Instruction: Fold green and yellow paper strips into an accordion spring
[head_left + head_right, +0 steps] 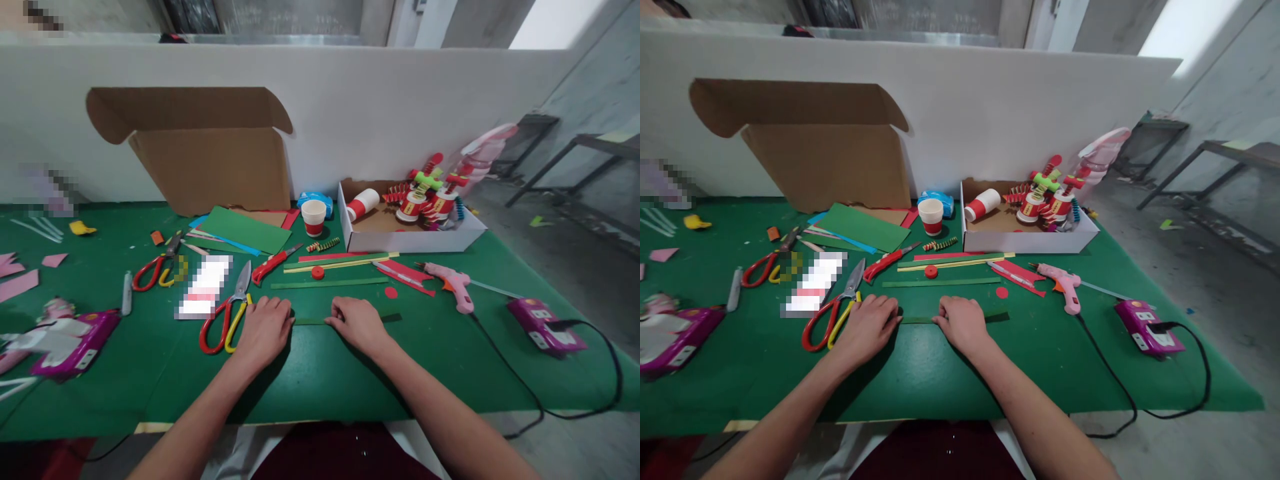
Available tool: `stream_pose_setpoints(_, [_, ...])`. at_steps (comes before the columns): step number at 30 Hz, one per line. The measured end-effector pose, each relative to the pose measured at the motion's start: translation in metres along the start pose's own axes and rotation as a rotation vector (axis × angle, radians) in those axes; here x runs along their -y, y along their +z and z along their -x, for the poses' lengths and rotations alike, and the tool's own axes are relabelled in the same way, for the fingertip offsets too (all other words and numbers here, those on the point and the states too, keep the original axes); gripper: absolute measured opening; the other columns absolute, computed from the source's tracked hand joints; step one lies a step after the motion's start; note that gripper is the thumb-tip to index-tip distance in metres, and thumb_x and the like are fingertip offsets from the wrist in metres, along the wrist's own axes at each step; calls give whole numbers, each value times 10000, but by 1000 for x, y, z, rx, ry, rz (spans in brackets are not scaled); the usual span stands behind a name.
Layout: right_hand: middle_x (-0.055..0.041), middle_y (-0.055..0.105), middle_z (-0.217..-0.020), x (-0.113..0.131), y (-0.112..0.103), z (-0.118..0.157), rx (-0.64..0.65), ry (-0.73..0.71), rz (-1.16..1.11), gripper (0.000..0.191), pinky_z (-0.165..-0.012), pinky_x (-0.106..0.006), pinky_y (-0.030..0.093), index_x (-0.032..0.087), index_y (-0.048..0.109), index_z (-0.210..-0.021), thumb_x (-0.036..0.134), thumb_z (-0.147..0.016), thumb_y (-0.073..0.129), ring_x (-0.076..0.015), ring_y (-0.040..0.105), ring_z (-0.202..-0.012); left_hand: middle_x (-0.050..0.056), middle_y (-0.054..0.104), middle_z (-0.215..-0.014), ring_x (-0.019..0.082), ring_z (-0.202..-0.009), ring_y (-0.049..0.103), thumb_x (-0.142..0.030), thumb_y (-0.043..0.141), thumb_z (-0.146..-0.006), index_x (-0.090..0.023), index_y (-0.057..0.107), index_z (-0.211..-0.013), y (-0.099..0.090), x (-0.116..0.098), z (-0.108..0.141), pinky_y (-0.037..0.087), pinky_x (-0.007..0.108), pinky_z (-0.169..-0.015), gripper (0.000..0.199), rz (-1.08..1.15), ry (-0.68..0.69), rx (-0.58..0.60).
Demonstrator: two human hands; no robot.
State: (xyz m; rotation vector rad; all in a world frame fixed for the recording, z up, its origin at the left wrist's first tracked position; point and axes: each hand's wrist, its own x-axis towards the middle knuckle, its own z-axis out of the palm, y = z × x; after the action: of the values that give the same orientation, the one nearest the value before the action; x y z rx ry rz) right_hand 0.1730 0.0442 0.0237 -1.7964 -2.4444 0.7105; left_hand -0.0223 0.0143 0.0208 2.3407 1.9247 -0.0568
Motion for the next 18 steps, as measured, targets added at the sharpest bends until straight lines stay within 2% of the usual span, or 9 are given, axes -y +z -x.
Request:
stream_pose_setpoints(2, [-9,679,-826,0,0,0,5,0,2,130,-661,-266,295,203,598,-798,303,-856,656,-164,603,-823,100,635,-1010,270,-943,532,-237,444,-911,-176,618,-992,-4,1,4,386,391,-779,201,-23,-15,-57])
stream_pose_setpoints(5, [-11,683,-838,0,0,0,1,-7,-4,129,-665,-262,301,202,597,-804,306,-859,651,-165,604,-824,110,634,-1162,271,-1015,537,-171,393,-907,-180,617,-1113,-2,-1,14,401,404,-815,304,-22,13,-203])
stream_pose_setpoints(8, [-15,684,-838,0,0,1,-2,-16,-2,136,-674,-259,308,200,596,-800,308,-864,647,-166,605,-829,80,602,-1306,254,-1180,500,-47,378,-835,-207,580,-1253,16,-10,25,379,418,-923,491,-13,204,-291])
stream_pose_setpoints(11, [-16,681,-832,0,-1,1,-6,-23,-3,143,-674,-257,315,198,593,-793,309,-862,648,-166,603,-829,62,574,-1360,265,-1327,402,-52,405,-802,-217,565,-1298,37,-19,36,291,476,-1047,546,-52,326,-313])
stream_pose_setpoints(14, [-15,678,-830,0,-1,0,-10,-26,-4,143,-670,-256,317,197,590,-789,306,-858,651,-166,601,-825,76,583,-1350,266,-1340,400,-44,408,-795,-203,592,-1272,44,-22,41,279,483,-1069,536,-23,265,-350])
stream_pose_setpoints(18, [-16,673,-825,1,0,1,-12,-30,-1,127,-676,-259,320,198,592,-803,299,-860,645,-168,596,-824,84,596,-1331,246,-1316,431,0,388,-783,-182,614,-1228,32,-25,36,372,423,-1008,532,95,244,-335])
